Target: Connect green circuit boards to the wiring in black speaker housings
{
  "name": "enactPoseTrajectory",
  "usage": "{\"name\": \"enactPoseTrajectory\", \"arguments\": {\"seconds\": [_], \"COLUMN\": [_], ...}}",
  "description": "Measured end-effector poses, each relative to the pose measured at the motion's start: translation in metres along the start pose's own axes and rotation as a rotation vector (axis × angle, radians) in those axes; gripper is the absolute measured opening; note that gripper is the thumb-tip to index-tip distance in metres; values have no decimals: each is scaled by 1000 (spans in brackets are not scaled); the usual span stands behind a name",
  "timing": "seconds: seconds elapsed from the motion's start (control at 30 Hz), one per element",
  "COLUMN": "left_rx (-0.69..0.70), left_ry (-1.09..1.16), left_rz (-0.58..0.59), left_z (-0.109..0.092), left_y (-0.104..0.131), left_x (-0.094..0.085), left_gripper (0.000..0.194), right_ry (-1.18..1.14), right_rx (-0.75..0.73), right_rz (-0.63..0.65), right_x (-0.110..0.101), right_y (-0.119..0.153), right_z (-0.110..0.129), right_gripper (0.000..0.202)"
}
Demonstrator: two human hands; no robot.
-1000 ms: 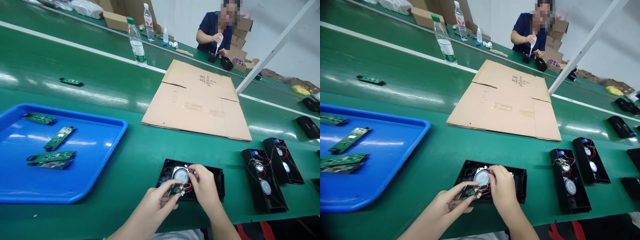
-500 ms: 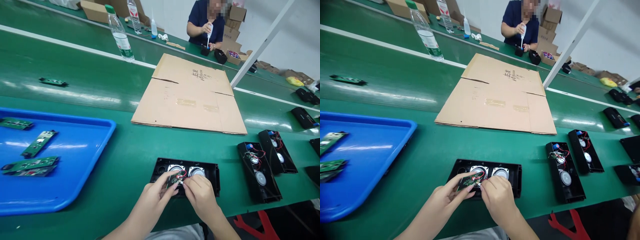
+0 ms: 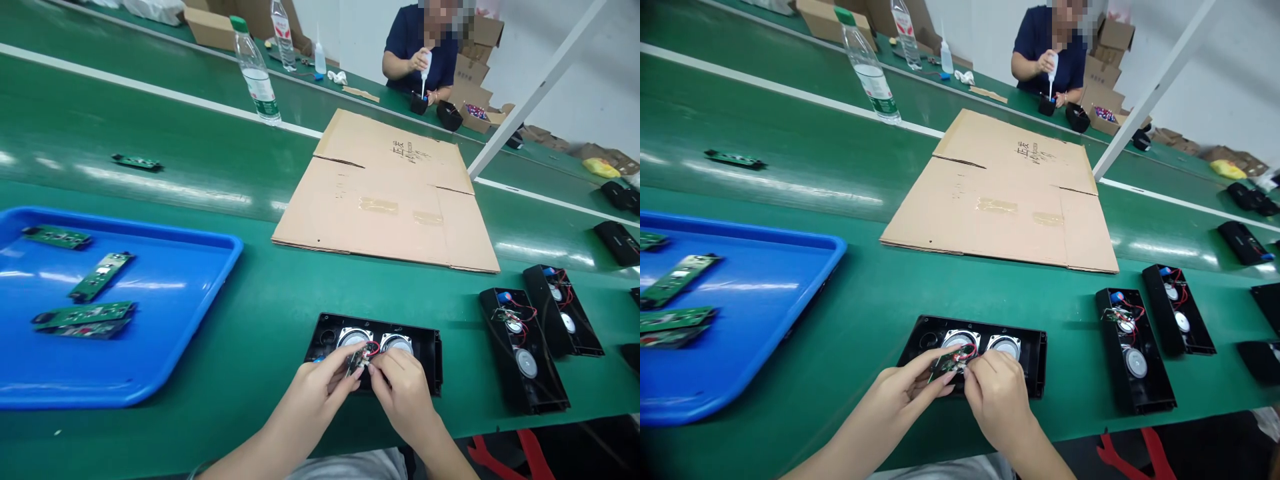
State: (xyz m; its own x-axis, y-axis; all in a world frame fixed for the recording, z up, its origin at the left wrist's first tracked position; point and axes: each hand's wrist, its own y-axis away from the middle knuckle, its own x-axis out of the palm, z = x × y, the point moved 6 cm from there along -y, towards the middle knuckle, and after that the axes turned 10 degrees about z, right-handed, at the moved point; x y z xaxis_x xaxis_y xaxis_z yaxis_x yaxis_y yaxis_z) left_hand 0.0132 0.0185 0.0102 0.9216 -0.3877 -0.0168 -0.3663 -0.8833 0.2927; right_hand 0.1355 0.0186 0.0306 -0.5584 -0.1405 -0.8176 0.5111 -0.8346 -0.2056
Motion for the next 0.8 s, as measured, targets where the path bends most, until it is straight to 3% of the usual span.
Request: {"name": "enactPoseTrajectory", "arguments": {"seconds": [0.17,0.3,0.5,0.8], "left_rx": [35,60,70,65], "left_ry": [44,33,17,-13], "left_rz": [-17,48,54,70], "left_z": [-3,-11,-16,-12], "left_y": [1,2,3,3], "left_x": [-1,0,-3,0], "left_gripper": [29,27,28,28], "right_ry": [75,-32,-59,-33], "right_rx": [-38,43,40,58], "right_rz": [-33,-93,-30,-58], "right_x": [1,-1,0,1], "right_y": [0,3,1,0], "right_z": [4,-4,-5,-3], "right_gripper": [29,19,25,26]}}
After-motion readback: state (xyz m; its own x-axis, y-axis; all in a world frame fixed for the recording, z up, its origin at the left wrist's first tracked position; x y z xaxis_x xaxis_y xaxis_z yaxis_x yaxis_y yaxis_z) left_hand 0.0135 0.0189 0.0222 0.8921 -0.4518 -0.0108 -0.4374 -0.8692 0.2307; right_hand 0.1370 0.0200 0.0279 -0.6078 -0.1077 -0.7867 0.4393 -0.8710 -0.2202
